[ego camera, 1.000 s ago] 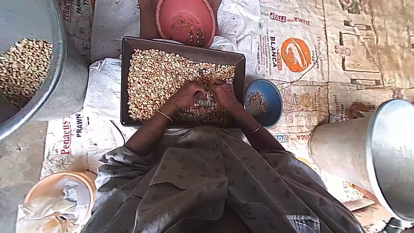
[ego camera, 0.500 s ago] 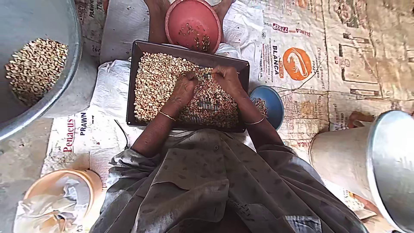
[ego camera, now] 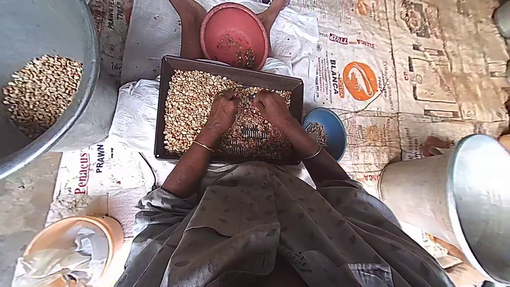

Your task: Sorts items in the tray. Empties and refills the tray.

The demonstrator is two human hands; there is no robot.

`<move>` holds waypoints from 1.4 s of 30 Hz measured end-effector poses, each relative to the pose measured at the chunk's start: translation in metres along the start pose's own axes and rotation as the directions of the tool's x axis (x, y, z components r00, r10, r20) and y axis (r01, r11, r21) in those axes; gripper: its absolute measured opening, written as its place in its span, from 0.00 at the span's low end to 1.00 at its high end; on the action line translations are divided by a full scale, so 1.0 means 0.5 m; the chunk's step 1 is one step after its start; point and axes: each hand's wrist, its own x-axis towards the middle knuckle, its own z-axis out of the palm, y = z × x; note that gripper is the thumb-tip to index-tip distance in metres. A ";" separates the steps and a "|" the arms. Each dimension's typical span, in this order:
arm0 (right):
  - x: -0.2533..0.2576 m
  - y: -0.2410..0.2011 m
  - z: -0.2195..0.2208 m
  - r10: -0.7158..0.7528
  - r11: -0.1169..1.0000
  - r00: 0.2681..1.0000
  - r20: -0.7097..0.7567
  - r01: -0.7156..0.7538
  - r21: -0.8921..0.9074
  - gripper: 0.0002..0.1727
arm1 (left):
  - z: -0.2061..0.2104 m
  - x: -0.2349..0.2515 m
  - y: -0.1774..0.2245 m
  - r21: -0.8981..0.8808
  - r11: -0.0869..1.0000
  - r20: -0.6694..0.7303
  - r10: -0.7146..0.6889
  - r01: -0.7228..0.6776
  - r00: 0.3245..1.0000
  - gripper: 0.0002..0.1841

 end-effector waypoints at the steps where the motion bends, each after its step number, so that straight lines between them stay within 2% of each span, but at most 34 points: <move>1: 0.016 0.011 -0.029 0.036 0.995 0.987 -0.160 -0.020 0.102 0.15 | 0.003 0.000 -0.001 -0.014 1.000 -0.006 0.009 -0.009 1.000 0.13; 2: 0.034 0.023 -0.056 0.075 0.982 0.956 -0.285 -0.021 0.185 0.19 | 0.007 0.000 -0.002 -0.024 0.999 -0.013 0.025 -0.025 1.000 0.14; 4: 0.057 0.048 -0.089 0.138 0.965 0.921 -0.363 -0.043 0.259 0.20 | 0.013 -0.004 -0.004 -0.046 0.994 -0.028 0.101 -0.102 0.994 0.13; 5: 0.057 0.056 -0.090 0.161 0.970 0.932 -0.326 -0.089 0.225 0.18 | 0.014 -0.005 -0.003 -0.050 0.987 -0.028 0.155 -0.156 0.988 0.13; 7: 0.035 0.064 -0.073 0.209 0.978 0.973 -0.102 -0.207 0.036 0.18 | 0.015 -0.006 0.003 -0.054 0.969 0.036 0.244 -0.242 0.969 0.14; 9: -0.002 0.074 -0.034 0.280 0.956 0.956 0.091 -0.270 -0.116 0.23 | 0.026 -0.009 0.008 -0.070 0.952 0.127 0.303 -0.297 0.944 0.17; 12: -0.080 0.086 0.023 0.293 0.944 0.951 0.099 -0.271 -0.189 0.28 | 0.048 -0.011 0.010 -0.108 0.924 0.247 0.382 -0.366 0.891 0.20; 14: -0.135 0.072 0.047 0.224 0.967 0.970 0.095 -0.208 -0.149 0.28 | 0.051 -0.007 0.013 -0.160 0.897 0.290 0.443 -0.413 0.849 0.14; 15: -0.163 0.064 0.058 0.140 0.987 0.986 0.085 -0.132 -0.092 0.26 | 0.050 -0.006 0.016 -0.191 0.884 0.309 0.467 -0.427 0.828 0.13; 17: -0.206 0.061 0.078 -0.091 0.990 0.996 0.025 0.088 0.108 0.19 | 0.052 -0.001 0.014 -0.271 0.851 0.305 0.520 -0.451 0.798 0.13; 18: -0.217 0.059 0.079 -0.174 0.959 0.985 0.004 0.168 0.229 0.16 | 0.055 0.000 0.010 -0.311 0.837 0.295 0.536 -0.451 0.791 0.13; 19: -0.222 0.057 0.075 -0.198 0.927 0.980 -0.003 0.189 0.324 0.15 | 0.056 0.001 0.007 -0.341 0.831 0.291 0.538 -0.439 0.791 0.14; 21: -0.210 0.064 0.056 -0.150 0.912 0.986 -0.067 0.164 0.376 0.16 | 0.050 0.001 0.003 -0.322 0.864 0.283 0.477 -0.386 0.832 0.14; 24: -0.144 0.086 0.018 -0.007 0.952 0.987 -0.162 0.056 0.300 0.16 | 0.028 -0.002 0.007 -0.129 0.949 0.184 0.307 -0.287 0.934 0.13; 26: -0.086 0.073 0.001 0.019 0.971 0.990 -0.139 0.015 0.237 0.16 | 0.016 -0.004 0.003 -0.039 0.982 0.102 0.187 -0.183 0.977 0.13; 27: -0.059 0.055 0.003 -0.018 0.976 0.993 -0.120 0.043 0.214 0.17 | 0.011 -0.004 0.001 -0.018 0.991 0.054 0.132 -0.131 0.990 0.13; 29: -0.016 0.010 0.032 -0.151 0.965 0.986 -0.066 0.161 0.206 0.17 | -0.002 -0.005 0.003 0.032 0.999 0.001 0.012 -0.012 1.000 0.14; 31: 0.012 -0.024 0.073 -0.222 0.966 0.972 0.083 0.207 0.156 0.19 | -0.014 -0.005 0.002 0.078 0.994 -0.046 -0.075 0.079 0.996 0.14; 33: 0.022 -0.026 0.092 -0.164 0.983 0.973 0.160 0.147 0.109 0.21 | -0.026 -0.005 -0.004 0.119 0.984 -0.083 -0.126 0.135 0.989 0.14; 36: 0.004 0.021 0.071 0.053 0.998 0.993 0.107 -0.056 0.019 0.17 | -0.035 -0.006 -0.018 0.138 0.971 -0.086 -0.186 0.197 0.979 0.15; 38: -0.026 0.055 0.045 0.175 0.985 0.977 0.124 -0.174 -0.022 0.18 | -0.038 -0.006 -0.019 0.125 0.971 -0.081 -0.196 0.205 0.977 0.15; 40: -0.063 0.080 0.016 0.174 0.982 0.958 0.228 -0.187 0.039 0.14 | -0.041 -0.002 -0.015 0.106 0.972 -0.066 -0.206 0.212 0.976 0.15; 42: -0.094 0.088 -0.013 0.065 0.960 0.932 0.357 -0.156 0.232 0.13 | -0.042 0.003 -0.012 0.112 0.969 -0.038 -0.219 0.221 0.975 0.15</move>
